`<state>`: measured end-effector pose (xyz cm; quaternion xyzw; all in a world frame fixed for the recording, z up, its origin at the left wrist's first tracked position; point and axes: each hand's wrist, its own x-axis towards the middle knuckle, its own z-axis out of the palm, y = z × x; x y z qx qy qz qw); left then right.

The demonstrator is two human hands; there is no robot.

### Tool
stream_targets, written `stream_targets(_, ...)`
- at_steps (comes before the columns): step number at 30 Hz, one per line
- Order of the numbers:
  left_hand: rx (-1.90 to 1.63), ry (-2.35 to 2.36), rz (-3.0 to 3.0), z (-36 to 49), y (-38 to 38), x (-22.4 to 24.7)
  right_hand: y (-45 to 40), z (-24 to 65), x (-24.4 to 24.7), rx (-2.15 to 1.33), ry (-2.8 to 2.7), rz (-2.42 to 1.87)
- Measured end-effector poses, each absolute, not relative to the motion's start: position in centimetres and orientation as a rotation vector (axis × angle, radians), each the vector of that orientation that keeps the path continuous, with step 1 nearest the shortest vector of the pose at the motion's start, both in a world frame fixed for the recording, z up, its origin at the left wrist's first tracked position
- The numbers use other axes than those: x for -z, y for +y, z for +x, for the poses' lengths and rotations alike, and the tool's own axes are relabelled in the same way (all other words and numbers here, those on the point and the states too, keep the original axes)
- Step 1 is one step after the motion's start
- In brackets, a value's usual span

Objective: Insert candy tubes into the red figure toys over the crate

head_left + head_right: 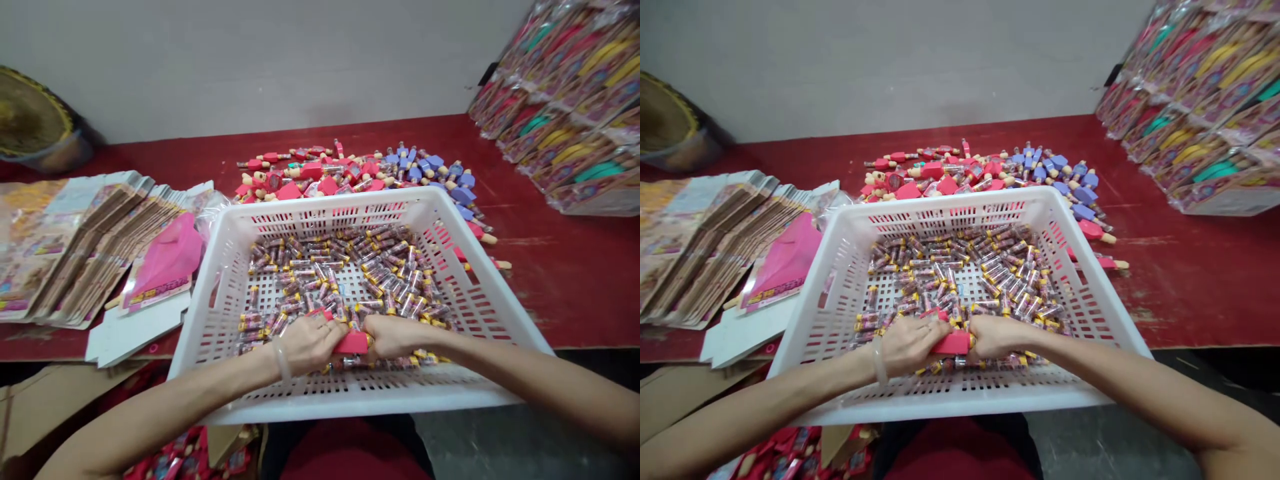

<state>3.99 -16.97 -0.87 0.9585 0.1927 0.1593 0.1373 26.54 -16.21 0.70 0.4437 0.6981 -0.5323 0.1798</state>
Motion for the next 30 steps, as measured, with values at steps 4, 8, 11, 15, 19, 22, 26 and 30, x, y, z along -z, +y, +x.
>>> stream_targets(4,-0.399,0.678,2.769,3.9,-16.0,0.5,-15.1,26.9,0.1,1.626,1.932,1.162)
stream_targets(8,0.016,0.973,2.174,3.9,-13.7,-0.7,-14.4,26.2,-0.5,0.677,2.516,1.459)
stream_targets(11,0.168,0.884,2.108,3.8,-13.2,-0.2,-14.9,25.4,-0.5,0.593,2.433,1.488)
stream_targets(15,0.002,0.935,2.633,3.7,-14.6,1.4,-15.0,25.4,0.1,0.976,2.247,1.405)
stream_targets(19,0.045,1.151,2.731,3.9,-12.4,-0.9,-12.8,27.6,-0.9,1.265,2.389,1.509)
stream_targets(22,-0.088,1.701,2.593,3.9,-6.0,-5.5,-11.3,29.6,-2.8,0.815,2.604,2.138)
stream_targets(26,-0.283,1.968,2.403,4.3,3.2,-10.9,-12.4,29.8,-3.3,0.750,2.498,1.804)
stream_targets(30,-0.373,1.872,2.506,5.3,1.8,-10.3,-15.5,28.1,0.2,0.646,2.385,1.093)
